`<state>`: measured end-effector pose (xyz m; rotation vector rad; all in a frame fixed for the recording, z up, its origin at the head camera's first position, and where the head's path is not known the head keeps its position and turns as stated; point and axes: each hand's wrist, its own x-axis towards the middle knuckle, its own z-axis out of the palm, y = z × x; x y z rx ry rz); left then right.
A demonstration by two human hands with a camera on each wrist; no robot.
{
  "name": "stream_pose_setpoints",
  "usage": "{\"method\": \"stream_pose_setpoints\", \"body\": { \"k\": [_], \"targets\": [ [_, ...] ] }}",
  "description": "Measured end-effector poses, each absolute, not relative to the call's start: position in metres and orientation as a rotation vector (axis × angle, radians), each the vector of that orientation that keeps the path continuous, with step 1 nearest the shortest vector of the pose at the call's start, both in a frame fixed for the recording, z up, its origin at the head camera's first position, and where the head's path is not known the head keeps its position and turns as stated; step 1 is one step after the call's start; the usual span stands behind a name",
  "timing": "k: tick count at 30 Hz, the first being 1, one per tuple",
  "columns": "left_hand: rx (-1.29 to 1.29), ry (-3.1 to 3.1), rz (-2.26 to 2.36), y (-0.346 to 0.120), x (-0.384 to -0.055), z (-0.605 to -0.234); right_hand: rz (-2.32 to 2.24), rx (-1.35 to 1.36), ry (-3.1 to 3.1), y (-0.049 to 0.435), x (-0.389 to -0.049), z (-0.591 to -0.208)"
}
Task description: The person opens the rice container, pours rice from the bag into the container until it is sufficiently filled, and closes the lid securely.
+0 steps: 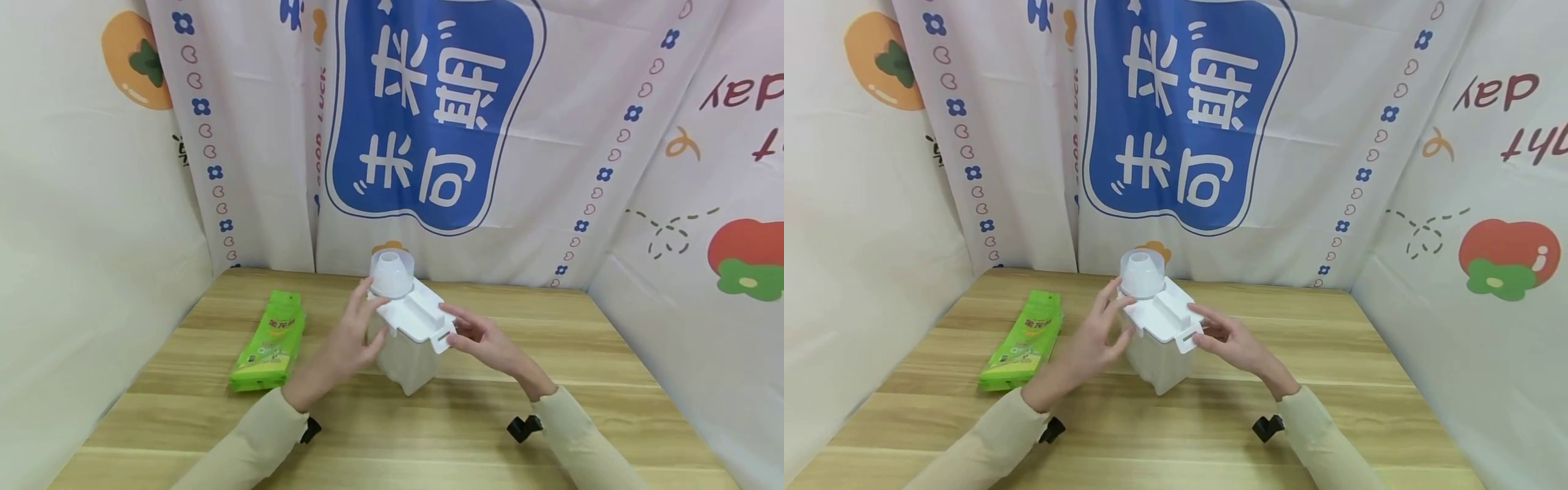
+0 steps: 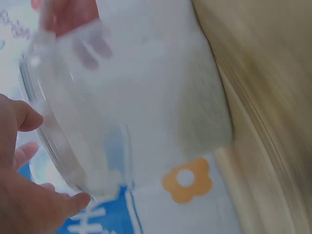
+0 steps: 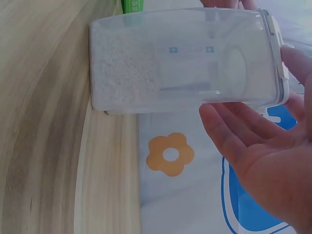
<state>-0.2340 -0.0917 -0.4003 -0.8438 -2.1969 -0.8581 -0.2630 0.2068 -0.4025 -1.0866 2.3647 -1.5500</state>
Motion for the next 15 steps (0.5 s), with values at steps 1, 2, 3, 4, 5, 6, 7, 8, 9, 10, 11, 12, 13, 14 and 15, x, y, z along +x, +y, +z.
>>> {"method": "stream_pose_setpoints", "body": {
  "k": [1, 2, 3, 4, 5, 6, 7, 8, 9, 10, 11, 12, 13, 14, 15],
  "targets": [
    [-0.867, -2.176, -0.845, -0.088, -0.231, -0.4, -1.544, -1.087, 2.363, 0.207, -0.263, -0.402],
    [-0.89, -2.159, -0.831, -0.084, -0.227, -0.399, -1.538, -1.088, 2.362, 0.208, -0.263, -0.402],
    [-0.911, -2.146, -0.817, -0.081, -0.224, -0.398, -1.534, -1.094, 2.359, 0.208, -0.263, -0.401],
    [-0.927, -2.135, -0.797, -0.078, -0.222, -0.398, -1.531, -1.106, 2.355, 0.208, -0.262, -0.4],
    [-0.939, -2.128, -0.776, -0.076, -0.219, -0.398, -1.527, -1.117, 2.353, 0.208, -0.261, -0.399],
    [-0.948, -2.126, -0.758, -0.073, -0.217, -0.398, -1.522, -1.132, 2.349, 0.208, -0.261, -0.399],
    [-0.956, -2.132, -0.738, -0.072, -0.215, -0.398, -1.52, -1.138, 2.345, 0.208, -0.26, -0.399],
    [-0.96, -2.145, -0.717, -0.07, -0.213, -0.398, -1.514, -1.147, 2.344, 0.208, -0.259, -0.398],
    [-0.956, -2.166, -0.696, -0.068, -0.211, -0.399, -1.508, -1.159, 2.34, 0.208, -0.258, -0.398],
    [-0.948, -2.19, -0.68, -0.067, -0.209, -0.399, -1.501, -1.163, 2.341, 0.208, -0.257, -0.397],
    [-0.935, -2.225, -0.669, -0.065, -0.207, -0.4, -1.494, -1.163, 2.341, 0.208, -0.256, -0.396],
    [-0.921, -2.263, -0.66, -0.063, -0.205, -0.401, -1.486, -1.163, 2.34, 0.207, -0.255, -0.396],
    [-0.906, -2.303, -0.651, -0.061, -0.203, -0.402, -1.479, -1.162, 2.342, 0.207, -0.254, -0.395],
    [-0.888, -2.336, -0.641, -0.06, -0.202, -0.403, -1.471, -1.169, 2.342, 0.207, -0.253, -0.394],
    [-0.872, -2.366, -0.625, -0.058, -0.201, -0.404, -1.464, -1.175, 2.342, 0.207, -0.252, -0.394]
  ]
}}
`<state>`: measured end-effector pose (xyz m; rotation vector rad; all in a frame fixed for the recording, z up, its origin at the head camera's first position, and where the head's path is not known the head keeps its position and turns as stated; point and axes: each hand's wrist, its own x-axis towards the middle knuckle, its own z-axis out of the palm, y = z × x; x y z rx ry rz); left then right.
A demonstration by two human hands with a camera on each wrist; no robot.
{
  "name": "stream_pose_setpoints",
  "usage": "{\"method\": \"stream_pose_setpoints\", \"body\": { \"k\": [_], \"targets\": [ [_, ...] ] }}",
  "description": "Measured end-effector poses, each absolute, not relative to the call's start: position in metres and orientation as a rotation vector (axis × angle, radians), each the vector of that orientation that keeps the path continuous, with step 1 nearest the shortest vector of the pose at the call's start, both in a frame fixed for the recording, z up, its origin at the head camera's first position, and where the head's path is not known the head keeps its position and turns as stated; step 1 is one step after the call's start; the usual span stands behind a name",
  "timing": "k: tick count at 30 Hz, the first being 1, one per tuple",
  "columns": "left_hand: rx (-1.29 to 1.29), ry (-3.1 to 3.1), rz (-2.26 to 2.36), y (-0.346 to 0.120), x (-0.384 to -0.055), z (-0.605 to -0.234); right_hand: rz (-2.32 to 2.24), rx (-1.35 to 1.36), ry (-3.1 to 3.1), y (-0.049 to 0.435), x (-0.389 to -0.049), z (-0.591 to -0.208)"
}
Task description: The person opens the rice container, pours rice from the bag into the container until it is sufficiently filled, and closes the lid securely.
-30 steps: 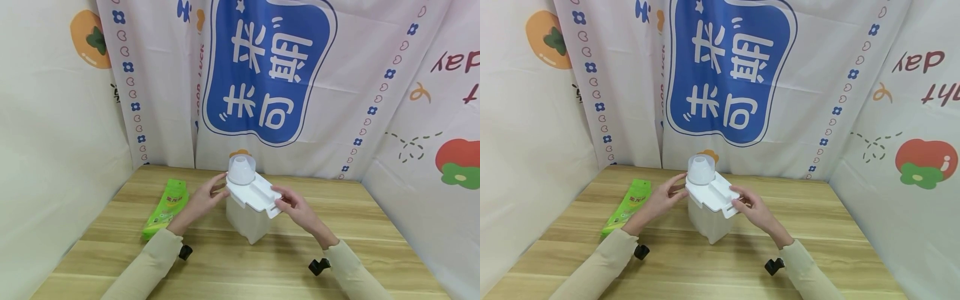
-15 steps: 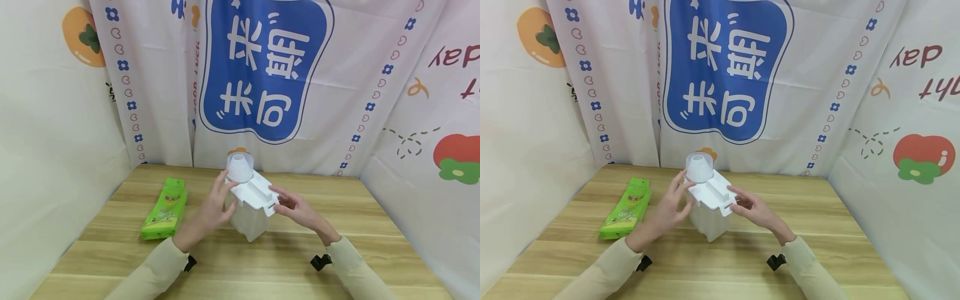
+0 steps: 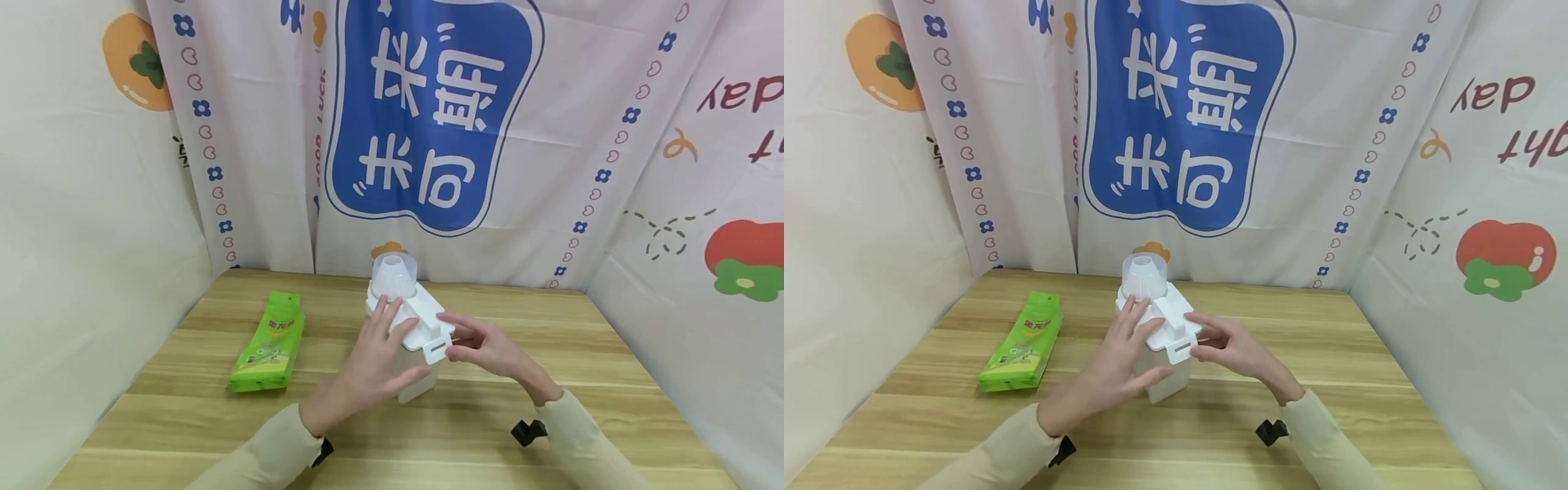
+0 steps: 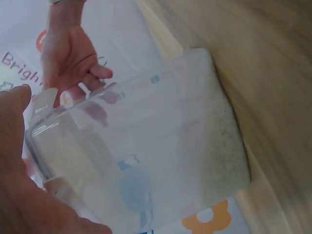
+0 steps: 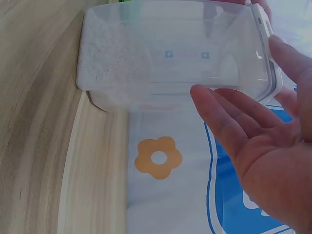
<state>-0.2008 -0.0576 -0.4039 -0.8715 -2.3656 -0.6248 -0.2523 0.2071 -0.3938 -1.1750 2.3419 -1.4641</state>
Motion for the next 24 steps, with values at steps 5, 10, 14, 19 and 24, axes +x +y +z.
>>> {"method": "stream_pose_setpoints", "body": {
  "k": [5, 10, 14, 19, 24],
  "targets": [
    [-0.812, -2.404, -0.562, -0.051, -0.2, -0.409, -1.46, -1.203, 2.321, 0.208, -0.253, -0.394],
    [-0.792, -2.371, -0.525, -0.048, -0.2, -0.41, -1.482, -1.205, 2.293, 0.209, -0.256, -0.396],
    [-0.802, -2.35, -0.509, -0.047, -0.201, -0.41, -1.488, -1.181, 2.3, 0.208, -0.255, -0.395],
    [-0.79, -2.321, -0.469, -0.043, -0.201, -0.411, -1.472, -1.164, 2.348, 0.209, -0.256, -0.394],
    [-0.743, -2.341, -0.403, -0.038, -0.199, -0.411, -1.468, -1.171, 2.357, 0.212, -0.258, -0.396]
  ]
}}
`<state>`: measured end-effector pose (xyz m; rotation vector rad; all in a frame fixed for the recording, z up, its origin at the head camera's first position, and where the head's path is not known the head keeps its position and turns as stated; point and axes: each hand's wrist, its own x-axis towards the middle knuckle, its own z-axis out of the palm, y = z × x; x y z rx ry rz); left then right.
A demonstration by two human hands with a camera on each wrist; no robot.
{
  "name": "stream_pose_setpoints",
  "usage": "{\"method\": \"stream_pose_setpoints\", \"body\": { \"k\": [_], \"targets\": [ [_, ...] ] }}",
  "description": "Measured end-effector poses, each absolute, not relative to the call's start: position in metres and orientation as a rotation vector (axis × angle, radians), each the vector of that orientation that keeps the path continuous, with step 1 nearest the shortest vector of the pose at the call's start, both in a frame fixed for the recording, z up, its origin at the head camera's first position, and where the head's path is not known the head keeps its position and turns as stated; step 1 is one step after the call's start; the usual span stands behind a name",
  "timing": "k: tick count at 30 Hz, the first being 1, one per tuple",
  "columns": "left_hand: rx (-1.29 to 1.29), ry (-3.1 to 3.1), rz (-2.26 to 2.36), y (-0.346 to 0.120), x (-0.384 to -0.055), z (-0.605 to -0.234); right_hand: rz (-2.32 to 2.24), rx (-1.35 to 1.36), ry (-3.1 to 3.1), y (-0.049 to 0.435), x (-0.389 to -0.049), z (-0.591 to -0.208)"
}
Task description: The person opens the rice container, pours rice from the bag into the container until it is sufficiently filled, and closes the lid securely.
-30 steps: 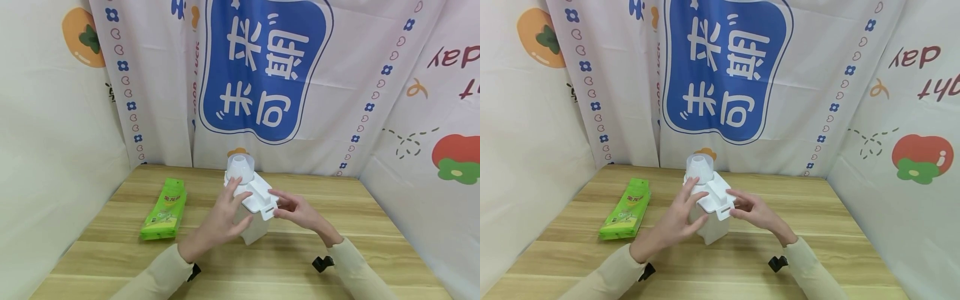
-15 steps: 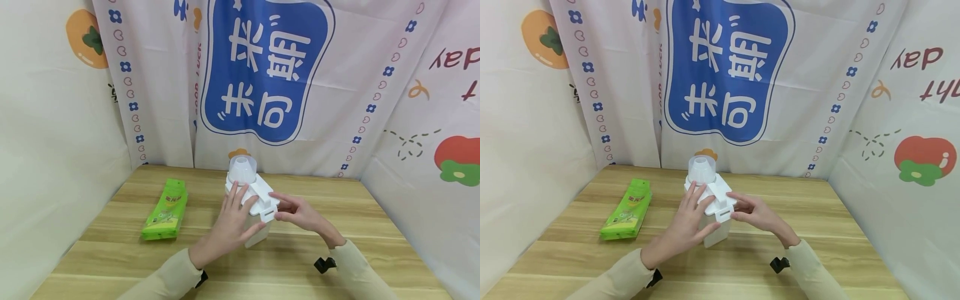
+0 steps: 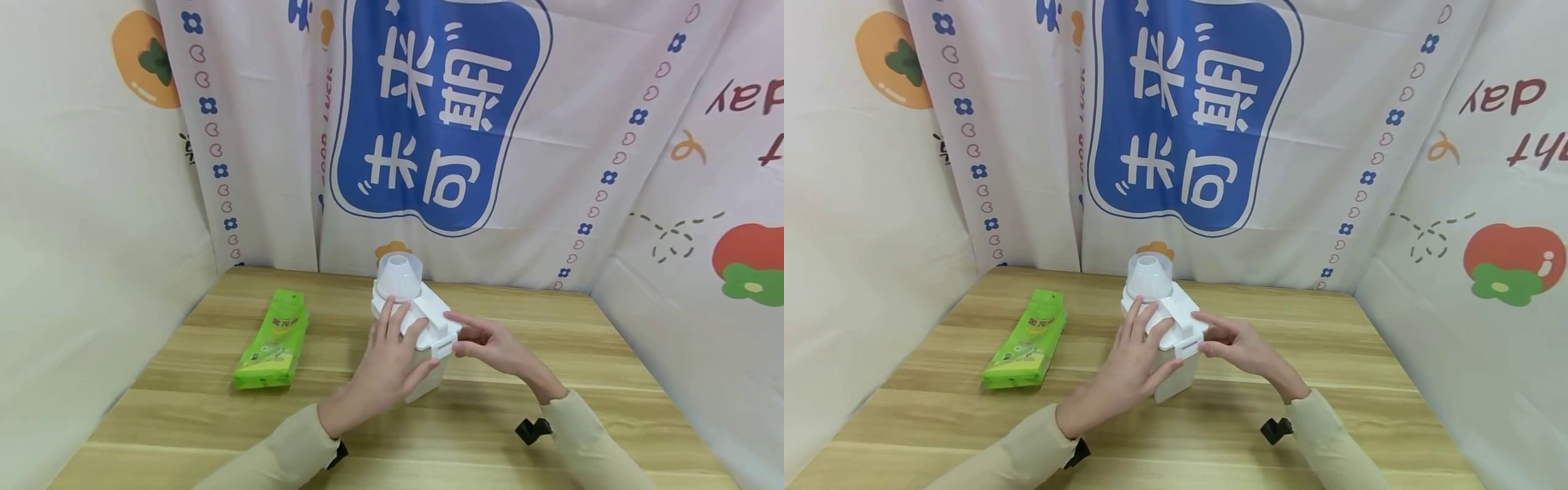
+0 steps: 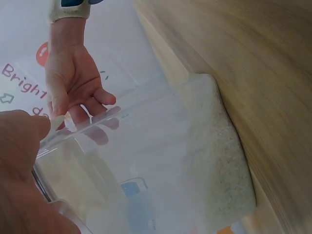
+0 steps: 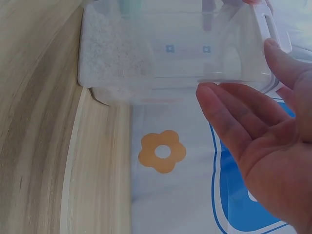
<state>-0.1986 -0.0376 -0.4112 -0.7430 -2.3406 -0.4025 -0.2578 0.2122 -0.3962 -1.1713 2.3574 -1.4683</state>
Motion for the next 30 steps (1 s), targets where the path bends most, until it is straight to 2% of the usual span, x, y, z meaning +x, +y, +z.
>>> {"method": "stream_pose_setpoints", "body": {
  "k": [13, 30],
  "targets": [
    [-0.628, -2.291, -0.286, -0.021, -0.198, -0.415, -1.5, -1.126, 2.333, 0.218, -0.266, -0.396],
    [-0.573, -2.185, -0.206, -0.011, -0.2, -0.418, -1.571, -1.202, 2.283, 0.222, -0.274, -0.398]
  ]
}}
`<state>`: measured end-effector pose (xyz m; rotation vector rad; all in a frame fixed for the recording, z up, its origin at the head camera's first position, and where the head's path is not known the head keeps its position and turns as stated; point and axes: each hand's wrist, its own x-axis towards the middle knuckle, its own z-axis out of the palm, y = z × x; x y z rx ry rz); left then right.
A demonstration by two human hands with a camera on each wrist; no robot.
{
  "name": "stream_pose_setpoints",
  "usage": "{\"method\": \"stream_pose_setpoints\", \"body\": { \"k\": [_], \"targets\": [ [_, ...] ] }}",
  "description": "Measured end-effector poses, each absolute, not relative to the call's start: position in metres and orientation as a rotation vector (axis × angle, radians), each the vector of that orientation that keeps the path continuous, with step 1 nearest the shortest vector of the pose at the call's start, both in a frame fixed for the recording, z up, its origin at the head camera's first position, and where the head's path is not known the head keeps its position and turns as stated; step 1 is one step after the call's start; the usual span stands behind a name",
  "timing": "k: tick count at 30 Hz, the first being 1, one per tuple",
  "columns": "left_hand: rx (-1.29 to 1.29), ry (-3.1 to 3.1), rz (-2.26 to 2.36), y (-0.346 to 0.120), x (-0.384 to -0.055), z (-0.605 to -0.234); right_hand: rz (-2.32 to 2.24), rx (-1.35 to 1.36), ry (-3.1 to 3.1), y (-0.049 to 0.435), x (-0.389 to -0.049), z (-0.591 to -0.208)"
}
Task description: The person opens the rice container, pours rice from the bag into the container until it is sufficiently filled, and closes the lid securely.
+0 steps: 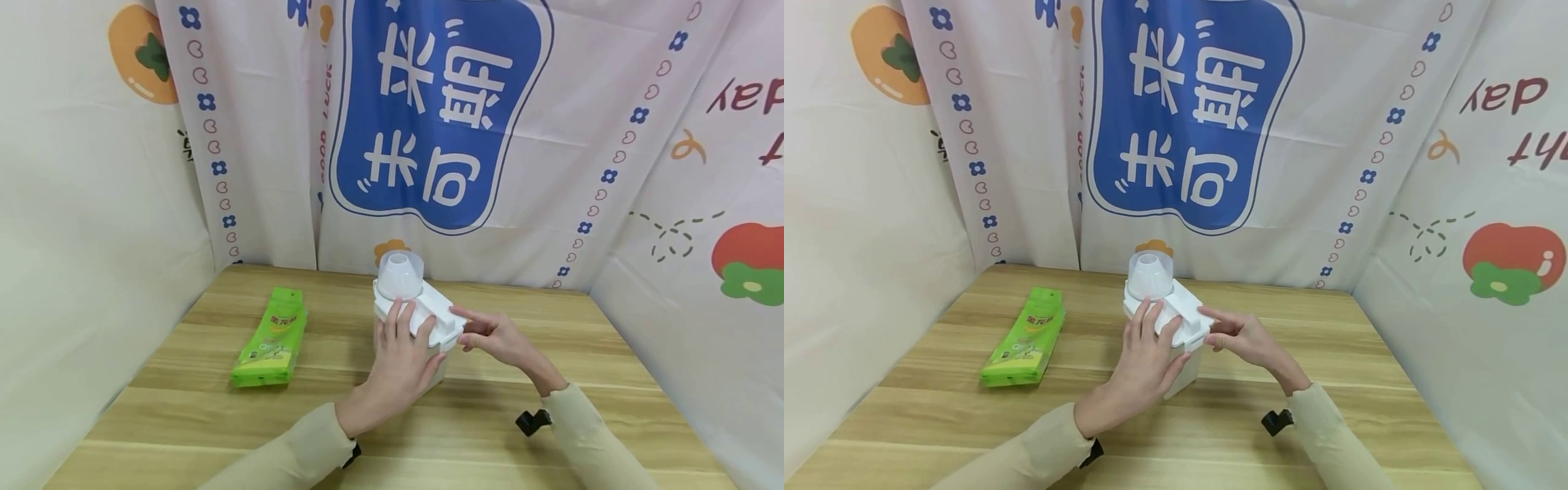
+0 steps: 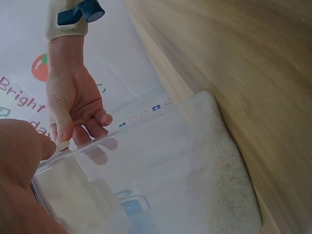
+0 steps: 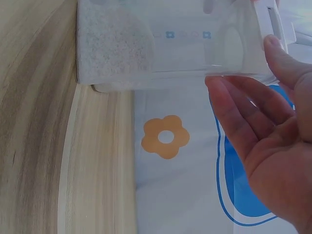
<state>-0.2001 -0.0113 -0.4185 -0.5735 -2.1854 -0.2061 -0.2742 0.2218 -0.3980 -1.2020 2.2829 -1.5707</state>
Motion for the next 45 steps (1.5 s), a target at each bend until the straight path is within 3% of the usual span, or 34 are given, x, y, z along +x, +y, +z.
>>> {"method": "stream_pose_setpoints", "body": {
  "k": [24, 37, 45],
  "targets": [
    [-0.541, -2.323, -0.343, 0.003, -0.2, -0.412, -1.558, -1.212, 2.266, 0.231, -0.288, -0.395],
    [-0.752, -2.435, -0.506, 0.018, -0.194, -0.396, -1.45, -1.178, 2.24, 0.252, -0.305, -0.377],
    [-0.882, -2.55, -0.4, 0.011, -0.193, -0.368, -1.439, -1.099, 2.266, 0.262, -0.307, -0.368]
  ]
}}
